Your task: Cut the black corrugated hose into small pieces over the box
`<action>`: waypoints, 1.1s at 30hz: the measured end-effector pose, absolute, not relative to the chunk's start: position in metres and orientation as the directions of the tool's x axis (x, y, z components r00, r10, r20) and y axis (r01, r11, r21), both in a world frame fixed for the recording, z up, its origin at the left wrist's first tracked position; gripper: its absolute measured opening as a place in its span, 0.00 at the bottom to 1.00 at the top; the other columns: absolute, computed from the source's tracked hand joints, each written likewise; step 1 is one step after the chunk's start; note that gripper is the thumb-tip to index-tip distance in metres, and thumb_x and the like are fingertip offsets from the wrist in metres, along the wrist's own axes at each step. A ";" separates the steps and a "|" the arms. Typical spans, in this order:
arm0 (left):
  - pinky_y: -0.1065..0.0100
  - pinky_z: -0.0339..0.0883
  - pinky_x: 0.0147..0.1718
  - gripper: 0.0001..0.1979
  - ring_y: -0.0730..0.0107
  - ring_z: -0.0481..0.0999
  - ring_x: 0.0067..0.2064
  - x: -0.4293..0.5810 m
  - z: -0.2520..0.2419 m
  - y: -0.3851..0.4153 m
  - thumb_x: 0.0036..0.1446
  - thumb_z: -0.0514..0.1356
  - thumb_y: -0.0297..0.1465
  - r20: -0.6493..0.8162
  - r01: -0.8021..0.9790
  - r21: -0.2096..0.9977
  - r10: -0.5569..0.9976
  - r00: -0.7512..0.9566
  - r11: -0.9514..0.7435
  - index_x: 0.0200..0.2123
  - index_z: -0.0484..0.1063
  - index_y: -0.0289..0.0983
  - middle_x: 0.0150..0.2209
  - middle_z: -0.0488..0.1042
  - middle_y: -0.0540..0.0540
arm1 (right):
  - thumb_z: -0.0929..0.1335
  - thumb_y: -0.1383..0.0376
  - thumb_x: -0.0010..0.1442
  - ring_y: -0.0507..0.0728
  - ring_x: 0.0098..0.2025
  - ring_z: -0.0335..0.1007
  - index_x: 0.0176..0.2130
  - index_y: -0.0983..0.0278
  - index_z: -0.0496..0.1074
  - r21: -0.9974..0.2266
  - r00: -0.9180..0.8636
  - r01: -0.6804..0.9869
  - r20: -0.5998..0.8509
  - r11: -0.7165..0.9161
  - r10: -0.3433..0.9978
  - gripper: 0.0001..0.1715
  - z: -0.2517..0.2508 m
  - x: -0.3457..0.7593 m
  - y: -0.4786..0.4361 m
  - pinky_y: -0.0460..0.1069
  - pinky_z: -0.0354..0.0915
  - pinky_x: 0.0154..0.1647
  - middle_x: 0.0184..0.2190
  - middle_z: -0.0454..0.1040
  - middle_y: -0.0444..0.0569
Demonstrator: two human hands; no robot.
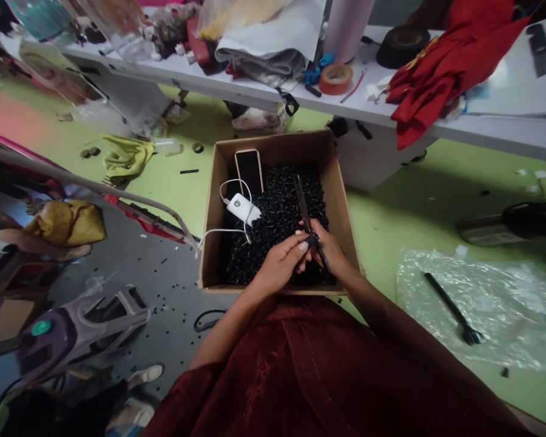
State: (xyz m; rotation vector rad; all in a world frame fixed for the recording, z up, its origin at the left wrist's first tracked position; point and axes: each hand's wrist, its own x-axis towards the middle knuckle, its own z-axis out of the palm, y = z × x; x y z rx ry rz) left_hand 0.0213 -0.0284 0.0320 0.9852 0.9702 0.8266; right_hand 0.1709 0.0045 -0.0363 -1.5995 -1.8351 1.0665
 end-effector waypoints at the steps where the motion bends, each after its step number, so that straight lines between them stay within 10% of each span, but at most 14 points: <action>1: 0.73 0.58 0.26 0.21 0.79 0.63 0.25 0.020 0.030 -0.026 0.57 0.56 0.43 -0.276 -0.122 0.936 0.902 0.333 0.331 0.46 0.71 0.33 0.28 0.66 0.50 | 0.60 0.58 0.59 0.58 0.40 0.74 0.53 0.59 0.61 -0.814 -0.213 0.579 -0.115 0.031 0.970 0.22 -0.036 0.171 0.005 0.51 0.68 0.41 0.38 0.76 0.48; 16: 0.74 0.49 0.20 0.27 0.82 0.58 0.21 0.014 0.010 -0.003 0.54 0.60 0.42 -0.355 -0.223 0.885 0.902 0.245 0.409 0.55 0.66 0.36 0.24 0.63 0.55 | 0.67 0.56 0.56 0.58 0.43 0.71 0.54 0.59 0.60 -0.882 -0.139 0.461 -0.176 -0.094 0.975 0.28 -0.023 0.189 -0.033 0.57 0.67 0.49 0.44 0.71 0.52; 24: 0.74 0.54 0.21 0.15 0.81 0.60 0.22 0.014 0.004 -0.003 0.56 0.58 0.40 -0.318 -0.132 0.928 0.923 0.215 0.350 0.40 0.68 0.35 0.26 0.68 0.52 | 0.64 0.54 0.58 0.57 0.43 0.71 0.53 0.60 0.61 -0.907 -0.179 0.393 -0.239 -0.154 0.954 0.25 -0.023 0.194 -0.037 0.55 0.68 0.48 0.43 0.71 0.51; 33: 0.68 0.67 0.37 0.16 0.71 0.73 0.37 0.012 -0.002 -0.006 0.60 0.52 0.34 -0.135 0.365 0.928 0.983 0.124 0.081 0.48 0.72 0.36 0.39 0.77 0.45 | 0.67 0.55 0.56 0.60 0.51 0.68 0.58 0.62 0.57 -0.887 -0.263 0.456 -0.210 -0.070 0.942 0.34 -0.023 0.196 -0.036 0.59 0.63 0.54 0.51 0.69 0.56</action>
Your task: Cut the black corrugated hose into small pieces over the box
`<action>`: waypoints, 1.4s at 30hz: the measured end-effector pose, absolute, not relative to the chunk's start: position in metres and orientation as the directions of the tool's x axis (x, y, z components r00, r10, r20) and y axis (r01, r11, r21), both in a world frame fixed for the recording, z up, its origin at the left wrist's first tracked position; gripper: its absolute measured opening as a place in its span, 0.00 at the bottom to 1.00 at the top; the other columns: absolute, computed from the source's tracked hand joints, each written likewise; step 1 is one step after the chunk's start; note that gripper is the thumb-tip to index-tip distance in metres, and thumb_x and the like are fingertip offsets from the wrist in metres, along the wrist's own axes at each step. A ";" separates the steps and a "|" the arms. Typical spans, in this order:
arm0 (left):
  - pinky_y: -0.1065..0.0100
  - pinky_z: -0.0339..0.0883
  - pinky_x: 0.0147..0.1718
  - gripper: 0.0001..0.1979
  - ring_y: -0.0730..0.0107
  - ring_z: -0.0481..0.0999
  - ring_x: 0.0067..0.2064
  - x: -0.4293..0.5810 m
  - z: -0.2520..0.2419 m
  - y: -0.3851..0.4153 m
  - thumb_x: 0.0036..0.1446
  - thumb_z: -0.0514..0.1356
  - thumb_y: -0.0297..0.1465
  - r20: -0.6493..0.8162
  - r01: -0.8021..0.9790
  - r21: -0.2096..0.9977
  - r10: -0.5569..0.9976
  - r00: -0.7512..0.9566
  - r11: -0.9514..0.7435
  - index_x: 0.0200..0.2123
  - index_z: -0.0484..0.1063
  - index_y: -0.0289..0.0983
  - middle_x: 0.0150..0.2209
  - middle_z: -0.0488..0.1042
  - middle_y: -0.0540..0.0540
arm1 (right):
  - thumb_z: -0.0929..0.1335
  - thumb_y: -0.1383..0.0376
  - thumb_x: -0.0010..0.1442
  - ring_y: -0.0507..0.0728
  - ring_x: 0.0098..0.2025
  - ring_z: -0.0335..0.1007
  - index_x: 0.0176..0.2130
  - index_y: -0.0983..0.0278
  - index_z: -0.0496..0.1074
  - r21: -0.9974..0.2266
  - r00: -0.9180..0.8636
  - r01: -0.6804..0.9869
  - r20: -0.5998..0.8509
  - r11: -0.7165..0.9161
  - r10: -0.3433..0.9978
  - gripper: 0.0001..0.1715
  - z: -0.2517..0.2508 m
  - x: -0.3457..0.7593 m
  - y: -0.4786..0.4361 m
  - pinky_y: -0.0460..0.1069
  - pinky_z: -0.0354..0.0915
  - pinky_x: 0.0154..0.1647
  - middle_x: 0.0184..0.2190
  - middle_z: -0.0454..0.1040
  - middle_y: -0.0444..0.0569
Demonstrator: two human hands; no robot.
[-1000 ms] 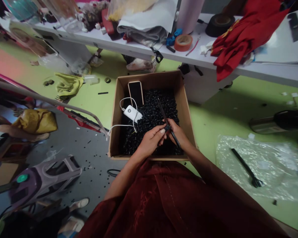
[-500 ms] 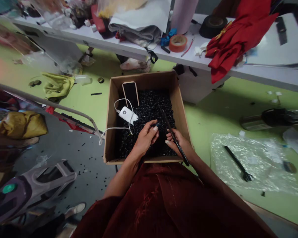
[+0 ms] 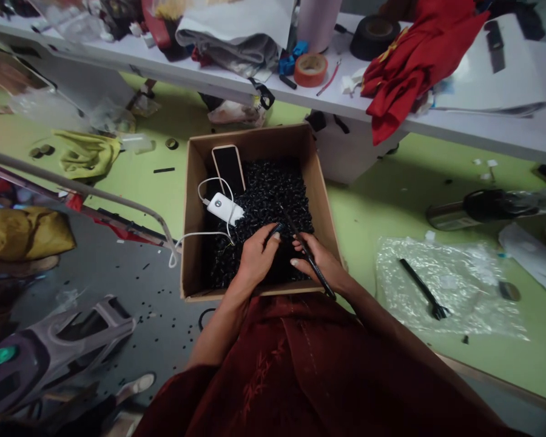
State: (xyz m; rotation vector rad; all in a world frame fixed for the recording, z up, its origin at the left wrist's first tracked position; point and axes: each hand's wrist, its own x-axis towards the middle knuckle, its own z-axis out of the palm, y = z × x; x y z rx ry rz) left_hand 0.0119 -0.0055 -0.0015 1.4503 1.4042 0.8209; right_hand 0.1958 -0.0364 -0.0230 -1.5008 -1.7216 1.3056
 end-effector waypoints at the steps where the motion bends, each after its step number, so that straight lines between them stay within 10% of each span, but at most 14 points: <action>1: 0.67 0.67 0.41 0.16 0.69 0.74 0.40 0.012 -0.001 -0.005 0.61 0.52 0.34 -0.104 0.410 0.911 0.987 0.125 0.045 0.48 0.72 0.36 0.41 0.77 0.44 | 0.68 0.54 0.55 0.61 0.53 0.67 0.59 0.62 0.56 -0.870 -0.270 0.489 -0.216 -0.060 0.938 0.36 -0.021 0.197 -0.036 0.59 0.63 0.55 0.52 0.68 0.57; 21: 0.64 0.66 0.50 0.14 0.63 0.74 0.50 0.018 0.000 -0.008 0.61 0.51 0.29 0.046 0.635 0.758 0.984 0.174 -0.148 0.48 0.69 0.33 0.47 0.76 0.39 | 0.66 0.53 0.57 0.66 0.50 0.67 0.57 0.63 0.61 -0.702 -0.325 0.695 -0.117 0.153 0.939 0.32 -0.017 0.196 -0.032 0.60 0.64 0.49 0.49 0.68 0.58; 42: 0.65 0.66 0.40 0.15 0.63 0.74 0.39 0.015 -0.006 -0.003 0.64 0.46 0.33 -0.084 0.648 0.756 0.969 0.234 -0.091 0.47 0.67 0.33 0.37 0.75 0.40 | 0.61 0.66 0.55 0.55 0.29 0.66 0.40 0.61 0.66 -0.677 -0.293 0.731 -0.199 0.085 0.935 0.11 -0.022 0.195 -0.029 0.48 0.58 0.33 0.28 0.71 0.46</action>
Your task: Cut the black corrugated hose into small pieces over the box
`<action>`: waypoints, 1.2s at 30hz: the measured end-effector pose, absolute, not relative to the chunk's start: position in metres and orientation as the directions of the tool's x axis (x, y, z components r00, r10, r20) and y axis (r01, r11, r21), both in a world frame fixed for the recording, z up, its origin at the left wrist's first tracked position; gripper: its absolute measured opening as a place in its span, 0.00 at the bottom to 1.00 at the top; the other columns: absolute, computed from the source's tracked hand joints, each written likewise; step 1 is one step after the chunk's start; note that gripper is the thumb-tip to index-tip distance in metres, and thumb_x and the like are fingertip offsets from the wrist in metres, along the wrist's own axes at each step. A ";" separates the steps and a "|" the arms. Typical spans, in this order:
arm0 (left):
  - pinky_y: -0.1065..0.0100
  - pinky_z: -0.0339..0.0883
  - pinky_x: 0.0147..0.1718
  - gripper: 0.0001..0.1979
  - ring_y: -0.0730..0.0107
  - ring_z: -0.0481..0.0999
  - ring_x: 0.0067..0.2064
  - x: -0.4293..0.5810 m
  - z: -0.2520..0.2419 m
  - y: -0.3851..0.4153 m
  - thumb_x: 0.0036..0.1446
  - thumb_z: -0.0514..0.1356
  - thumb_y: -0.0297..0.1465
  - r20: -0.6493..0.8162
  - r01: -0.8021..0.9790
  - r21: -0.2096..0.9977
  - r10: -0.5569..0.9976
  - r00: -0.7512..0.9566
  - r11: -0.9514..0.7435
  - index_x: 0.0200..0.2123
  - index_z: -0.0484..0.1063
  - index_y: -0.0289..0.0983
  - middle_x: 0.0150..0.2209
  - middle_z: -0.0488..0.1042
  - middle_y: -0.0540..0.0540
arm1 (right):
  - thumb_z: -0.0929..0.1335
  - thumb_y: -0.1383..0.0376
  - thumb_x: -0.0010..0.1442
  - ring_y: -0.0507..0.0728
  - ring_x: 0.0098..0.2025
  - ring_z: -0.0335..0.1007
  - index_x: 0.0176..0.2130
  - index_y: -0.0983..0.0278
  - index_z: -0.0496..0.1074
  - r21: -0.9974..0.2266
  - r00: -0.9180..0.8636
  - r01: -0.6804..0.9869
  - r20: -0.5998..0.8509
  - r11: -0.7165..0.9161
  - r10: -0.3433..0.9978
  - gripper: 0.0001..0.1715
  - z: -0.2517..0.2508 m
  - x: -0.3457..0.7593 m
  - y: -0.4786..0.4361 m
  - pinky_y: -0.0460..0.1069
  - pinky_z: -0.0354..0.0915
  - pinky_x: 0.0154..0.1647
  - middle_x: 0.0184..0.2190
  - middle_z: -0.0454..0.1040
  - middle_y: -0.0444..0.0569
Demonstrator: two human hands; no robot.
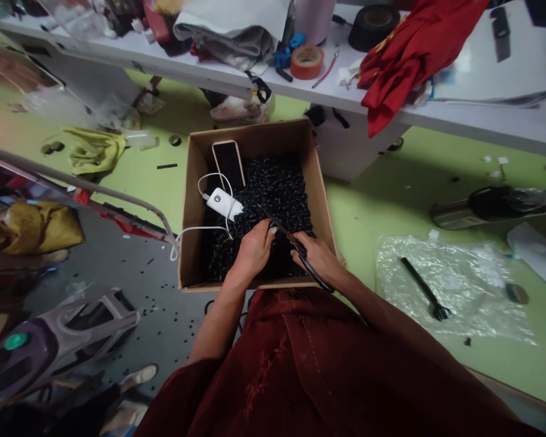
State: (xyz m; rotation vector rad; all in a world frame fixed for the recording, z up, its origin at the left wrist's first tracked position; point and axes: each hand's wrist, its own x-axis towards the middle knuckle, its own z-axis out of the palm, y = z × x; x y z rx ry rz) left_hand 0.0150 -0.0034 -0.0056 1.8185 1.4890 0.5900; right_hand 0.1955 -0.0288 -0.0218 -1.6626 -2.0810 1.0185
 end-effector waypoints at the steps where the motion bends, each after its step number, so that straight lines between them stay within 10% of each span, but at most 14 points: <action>1: 0.66 0.65 0.39 0.15 0.64 0.74 0.38 0.015 -0.005 -0.003 0.64 0.46 0.33 -0.088 0.645 0.760 0.969 0.231 -0.085 0.47 0.68 0.33 0.37 0.75 0.40 | 0.61 0.65 0.55 0.55 0.29 0.66 0.39 0.61 0.66 -0.673 -0.284 0.736 -0.215 0.069 0.935 0.10 -0.021 0.195 -0.029 0.48 0.58 0.32 0.28 0.71 0.46; 18: 0.76 0.56 0.21 0.17 0.80 0.60 0.23 0.014 0.014 -0.004 0.60 0.52 0.36 -0.292 0.163 0.951 0.933 0.209 0.262 0.50 0.65 0.35 0.27 0.64 0.53 | 0.63 0.58 0.59 0.54 0.30 0.70 0.45 0.60 0.66 -0.848 -0.183 0.517 -0.242 -0.117 0.953 0.15 -0.019 0.201 -0.026 0.50 0.66 0.35 0.28 0.72 0.44; 36: 0.74 0.62 0.25 0.13 0.78 0.66 0.24 0.014 0.031 0.022 0.59 0.56 0.38 -0.143 0.425 0.905 0.959 0.243 0.027 0.41 0.72 0.36 0.26 0.71 0.52 | 0.66 0.54 0.58 0.60 0.46 0.70 0.54 0.61 0.59 -0.922 -0.260 0.385 -0.143 -0.034 0.955 0.28 -0.025 0.202 -0.025 0.58 0.66 0.49 0.46 0.71 0.54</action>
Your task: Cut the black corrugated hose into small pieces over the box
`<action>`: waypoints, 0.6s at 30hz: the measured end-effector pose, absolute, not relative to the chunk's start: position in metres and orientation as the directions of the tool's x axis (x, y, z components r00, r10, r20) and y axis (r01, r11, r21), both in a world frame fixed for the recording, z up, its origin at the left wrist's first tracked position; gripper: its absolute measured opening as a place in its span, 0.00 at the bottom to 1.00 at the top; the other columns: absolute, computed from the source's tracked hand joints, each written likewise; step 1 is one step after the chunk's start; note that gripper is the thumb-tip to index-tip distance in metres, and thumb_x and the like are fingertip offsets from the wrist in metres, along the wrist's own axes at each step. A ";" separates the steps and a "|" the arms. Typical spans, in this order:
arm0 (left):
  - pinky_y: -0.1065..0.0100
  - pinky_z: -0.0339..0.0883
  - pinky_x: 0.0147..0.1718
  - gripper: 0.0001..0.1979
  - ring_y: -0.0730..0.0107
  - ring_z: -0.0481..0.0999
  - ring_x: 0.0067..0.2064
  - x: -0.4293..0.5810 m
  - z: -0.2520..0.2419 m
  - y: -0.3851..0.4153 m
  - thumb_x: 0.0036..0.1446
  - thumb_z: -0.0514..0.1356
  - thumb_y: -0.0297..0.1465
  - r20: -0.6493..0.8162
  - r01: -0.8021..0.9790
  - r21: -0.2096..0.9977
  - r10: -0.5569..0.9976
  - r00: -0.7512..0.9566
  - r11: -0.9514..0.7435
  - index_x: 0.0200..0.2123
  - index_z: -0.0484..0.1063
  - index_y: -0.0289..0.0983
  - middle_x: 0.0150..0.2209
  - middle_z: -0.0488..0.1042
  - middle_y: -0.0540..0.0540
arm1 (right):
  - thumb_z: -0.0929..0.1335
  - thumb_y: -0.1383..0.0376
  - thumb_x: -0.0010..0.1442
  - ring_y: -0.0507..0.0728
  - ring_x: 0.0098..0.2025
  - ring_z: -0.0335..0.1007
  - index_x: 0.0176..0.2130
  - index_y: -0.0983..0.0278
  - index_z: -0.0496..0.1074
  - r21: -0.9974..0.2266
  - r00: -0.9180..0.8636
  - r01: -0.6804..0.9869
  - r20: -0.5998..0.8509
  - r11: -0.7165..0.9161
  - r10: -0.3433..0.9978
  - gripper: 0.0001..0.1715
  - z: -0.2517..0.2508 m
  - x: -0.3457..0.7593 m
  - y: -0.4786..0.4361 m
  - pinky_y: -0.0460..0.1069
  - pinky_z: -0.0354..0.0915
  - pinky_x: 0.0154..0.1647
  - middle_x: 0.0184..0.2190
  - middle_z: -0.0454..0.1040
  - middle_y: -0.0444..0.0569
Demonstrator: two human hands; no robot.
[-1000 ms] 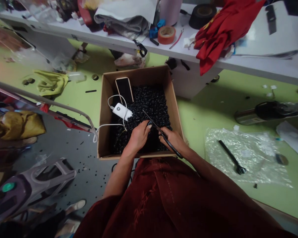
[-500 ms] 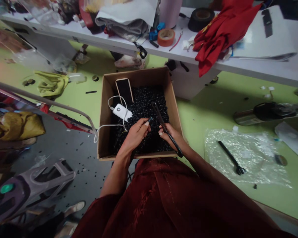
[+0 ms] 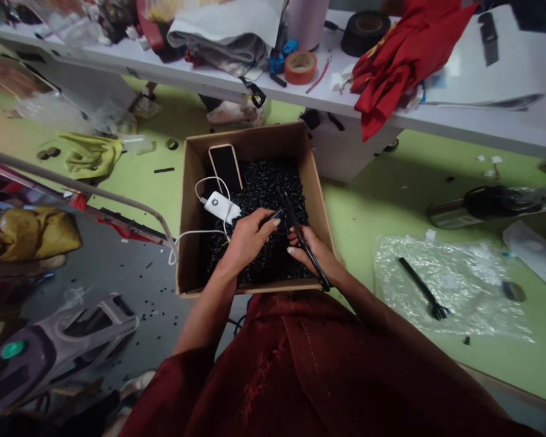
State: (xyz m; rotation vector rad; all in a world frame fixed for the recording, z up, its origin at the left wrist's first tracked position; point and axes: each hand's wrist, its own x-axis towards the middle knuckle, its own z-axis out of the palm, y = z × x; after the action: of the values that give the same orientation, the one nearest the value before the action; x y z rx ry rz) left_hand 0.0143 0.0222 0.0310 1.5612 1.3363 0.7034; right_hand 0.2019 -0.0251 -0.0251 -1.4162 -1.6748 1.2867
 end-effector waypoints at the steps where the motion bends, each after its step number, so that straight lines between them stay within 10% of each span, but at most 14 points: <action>1: 0.74 0.62 0.24 0.12 0.78 0.67 0.24 0.014 0.032 0.024 0.58 0.56 0.37 -0.142 0.440 0.898 0.959 0.247 0.020 0.41 0.72 0.36 0.26 0.71 0.52 | 0.66 0.54 0.58 0.60 0.46 0.70 0.54 0.60 0.59 -0.919 -0.263 0.393 -0.145 -0.031 0.954 0.28 -0.024 0.202 -0.025 0.58 0.66 0.49 0.46 0.71 0.54; 18: 0.76 0.61 0.19 0.14 0.81 0.65 0.22 0.018 0.012 0.029 0.55 0.59 0.36 -0.258 0.059 0.966 0.928 0.268 0.252 0.43 0.70 0.34 0.27 0.69 0.51 | 0.66 0.53 0.56 0.62 0.48 0.70 0.57 0.64 0.60 -0.865 -0.241 0.502 -0.163 -0.021 0.957 0.33 -0.025 0.200 -0.023 0.58 0.65 0.51 0.49 0.70 0.58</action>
State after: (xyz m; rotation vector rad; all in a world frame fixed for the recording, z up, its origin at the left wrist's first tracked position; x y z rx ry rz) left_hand 0.0183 0.0288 0.0119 1.1519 1.1332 0.8074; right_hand 0.1998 -0.0235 -0.0255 -1.5203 -1.7667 1.2037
